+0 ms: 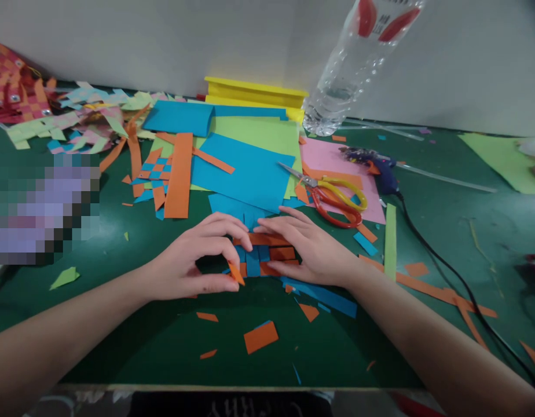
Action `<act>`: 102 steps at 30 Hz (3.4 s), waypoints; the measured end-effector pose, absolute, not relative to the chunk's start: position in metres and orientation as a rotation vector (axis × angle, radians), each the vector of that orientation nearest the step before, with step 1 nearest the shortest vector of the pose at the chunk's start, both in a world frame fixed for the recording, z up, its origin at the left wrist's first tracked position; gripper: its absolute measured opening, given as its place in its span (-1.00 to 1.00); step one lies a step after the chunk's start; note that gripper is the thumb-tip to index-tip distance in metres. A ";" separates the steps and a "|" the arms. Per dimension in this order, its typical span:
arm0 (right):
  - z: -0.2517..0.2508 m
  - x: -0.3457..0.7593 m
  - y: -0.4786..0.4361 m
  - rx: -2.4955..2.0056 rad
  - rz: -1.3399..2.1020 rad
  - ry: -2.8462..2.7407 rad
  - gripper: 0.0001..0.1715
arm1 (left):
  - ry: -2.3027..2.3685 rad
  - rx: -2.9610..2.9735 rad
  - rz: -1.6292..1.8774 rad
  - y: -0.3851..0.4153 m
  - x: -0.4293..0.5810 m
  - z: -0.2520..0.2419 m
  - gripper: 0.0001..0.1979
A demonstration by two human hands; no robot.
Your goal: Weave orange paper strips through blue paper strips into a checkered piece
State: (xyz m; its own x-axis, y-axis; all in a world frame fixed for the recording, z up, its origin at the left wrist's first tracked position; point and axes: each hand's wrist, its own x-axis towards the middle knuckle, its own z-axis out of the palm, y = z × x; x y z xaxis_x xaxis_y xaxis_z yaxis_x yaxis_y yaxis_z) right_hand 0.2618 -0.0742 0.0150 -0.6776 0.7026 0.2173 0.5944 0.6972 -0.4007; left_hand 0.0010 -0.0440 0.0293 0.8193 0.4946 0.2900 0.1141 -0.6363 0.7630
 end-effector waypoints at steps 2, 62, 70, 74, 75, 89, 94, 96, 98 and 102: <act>0.015 0.262 -0.074 -1.010 0.430 -2.550 -0.30 | 0.495 2.165 0.637 -0.044 0.000 0.031 -0.72; 0.020 0.258 -0.077 -0.747 0.095 -2.676 -0.59 | 0.867 2.323 0.431 -0.021 -0.016 0.027 -0.81; 0.018 0.258 -0.076 -0.785 0.144 -2.757 -0.55 | 0.883 2.299 0.401 -0.020 -0.017 0.028 -0.80; 0.018 0.258 -0.076 -0.789 0.161 -2.750 -0.54 | 0.866 2.292 0.359 -0.019 -0.018 0.026 -0.81; 0.018 0.258 -0.076 -0.786 0.159 -2.746 -0.54 | 0.860 2.300 0.353 -0.019 -0.018 0.025 -0.82; 0.017 0.258 -0.076 -0.764 0.170 -2.735 -0.55 | 0.927 2.281 0.320 -0.020 -0.015 0.024 -0.80; 0.016 0.258 -0.076 -0.754 0.189 -2.735 -0.55 | 0.894 2.338 0.346 -0.021 -0.014 0.022 -0.77; 0.016 0.258 -0.075 -0.750 0.186 -2.728 -0.56 | 0.874 2.373 0.334 -0.021 -0.014 0.022 -0.78; 0.015 0.258 -0.075 -0.749 0.189 -2.726 -0.55 | 0.835 2.430 0.319 -0.021 -0.013 0.021 -0.78; 0.015 0.259 -0.075 -0.762 0.205 -2.735 -0.55 | 0.733 2.577 0.318 -0.021 -0.014 0.020 -0.78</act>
State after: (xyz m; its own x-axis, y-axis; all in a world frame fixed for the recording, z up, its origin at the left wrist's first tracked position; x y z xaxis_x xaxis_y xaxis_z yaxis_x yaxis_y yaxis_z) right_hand 0.2588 -0.0748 0.0149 -0.8166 0.5242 0.2416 0.4824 0.8496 -0.2132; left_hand -0.0135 -0.0215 0.0200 0.8333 0.5441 0.0974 0.4431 -0.7628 0.4709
